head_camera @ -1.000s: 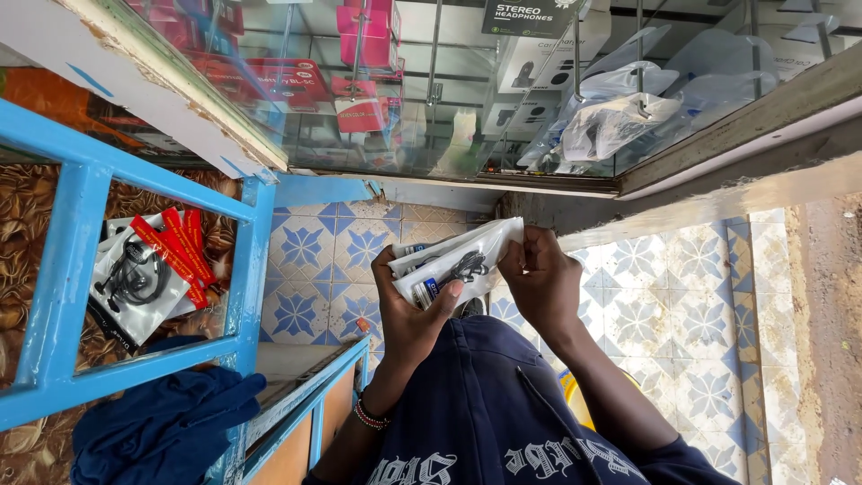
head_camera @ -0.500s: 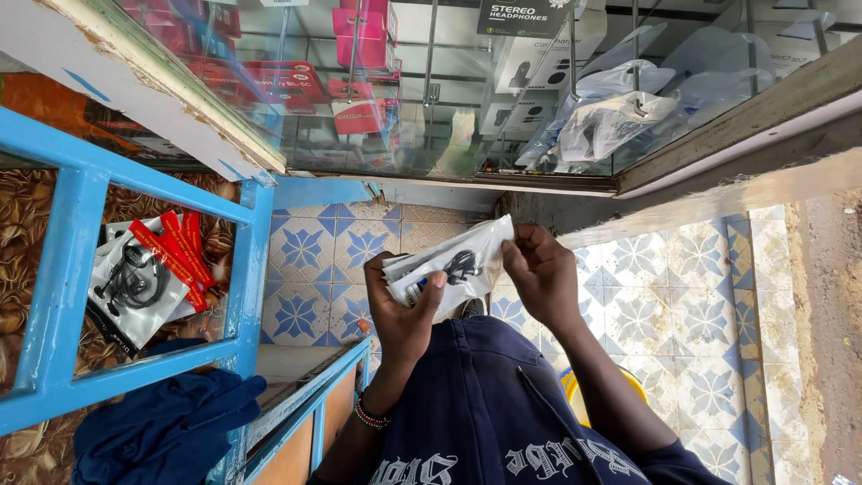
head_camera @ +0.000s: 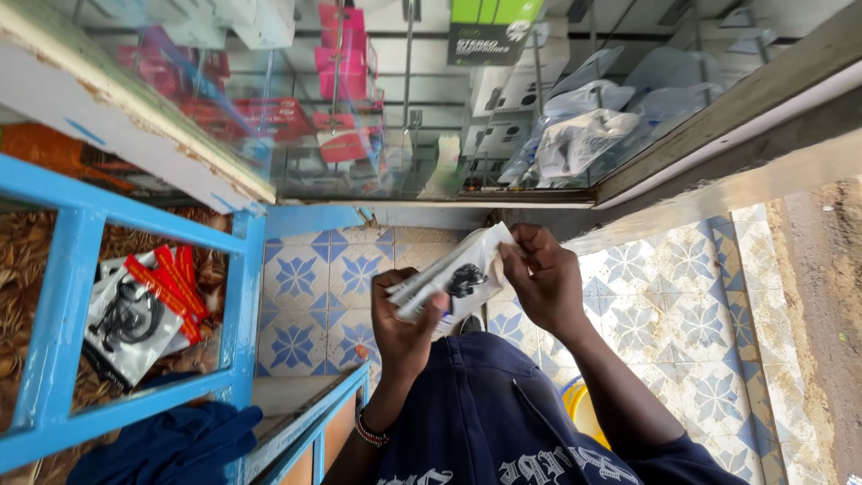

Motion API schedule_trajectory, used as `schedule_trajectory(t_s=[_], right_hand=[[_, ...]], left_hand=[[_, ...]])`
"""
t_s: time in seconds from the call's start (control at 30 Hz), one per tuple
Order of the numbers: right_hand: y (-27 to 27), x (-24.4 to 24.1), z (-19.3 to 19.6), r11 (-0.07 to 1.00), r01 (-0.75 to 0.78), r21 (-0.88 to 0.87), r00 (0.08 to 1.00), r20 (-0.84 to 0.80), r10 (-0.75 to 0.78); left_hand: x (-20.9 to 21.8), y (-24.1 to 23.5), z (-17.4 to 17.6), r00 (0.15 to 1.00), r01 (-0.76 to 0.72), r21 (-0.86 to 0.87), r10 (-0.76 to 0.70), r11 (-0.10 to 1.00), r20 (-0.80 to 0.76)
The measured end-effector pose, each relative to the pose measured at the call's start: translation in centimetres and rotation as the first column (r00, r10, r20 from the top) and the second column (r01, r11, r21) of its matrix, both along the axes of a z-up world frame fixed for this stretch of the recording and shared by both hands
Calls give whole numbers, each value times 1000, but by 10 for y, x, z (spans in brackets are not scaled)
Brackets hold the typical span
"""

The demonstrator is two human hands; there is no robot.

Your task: The person wipes the surfaces of packaged electronic accessories, including earphones and chargers, using a blue cloth. They pick up each item from a glass display case, wipe it, and place it back on the shelf.

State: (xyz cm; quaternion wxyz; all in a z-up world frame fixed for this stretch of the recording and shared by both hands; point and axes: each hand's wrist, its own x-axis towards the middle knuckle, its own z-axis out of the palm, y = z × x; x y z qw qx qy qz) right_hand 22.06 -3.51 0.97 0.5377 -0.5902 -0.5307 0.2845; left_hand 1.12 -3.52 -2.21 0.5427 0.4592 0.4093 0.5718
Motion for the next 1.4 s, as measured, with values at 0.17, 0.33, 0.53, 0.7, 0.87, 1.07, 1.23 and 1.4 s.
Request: schedule_trajectory(t_s=[0.17,0.33,0.53,0.7,0.87,1.07,1.23,1.4], right_hand=[[20,11,29,927,254,274,885,322,-338],[38,52,106,799,257,544,636,527,-564],[59,75,236,767,-222,602,523,737,-428],[74,87,295,784,-300,543,503,789,-354],[98,99,309,847,-265,460,459,833,-309],[84,114,318,912,-161,376,428,859,-279],[73,135,303,862,-63,503,298,834,-465],[72,130,296,753,-53,656,297,730,-616]], left_hand=[[31,17,22,990,138,25,-138,990,23],[75,47,74,967,251,96,-254,963,17],[119,75,157,928,369,323,-364,872,-77],[132,83,211,947,301,291,-322,908,26],[141,81,220,927,295,333,-353,896,128],[149,75,223,926,336,327,-372,883,55],[157,73,238,921,375,307,-389,875,-16],[160,78,240,922,380,350,-382,856,-66]])
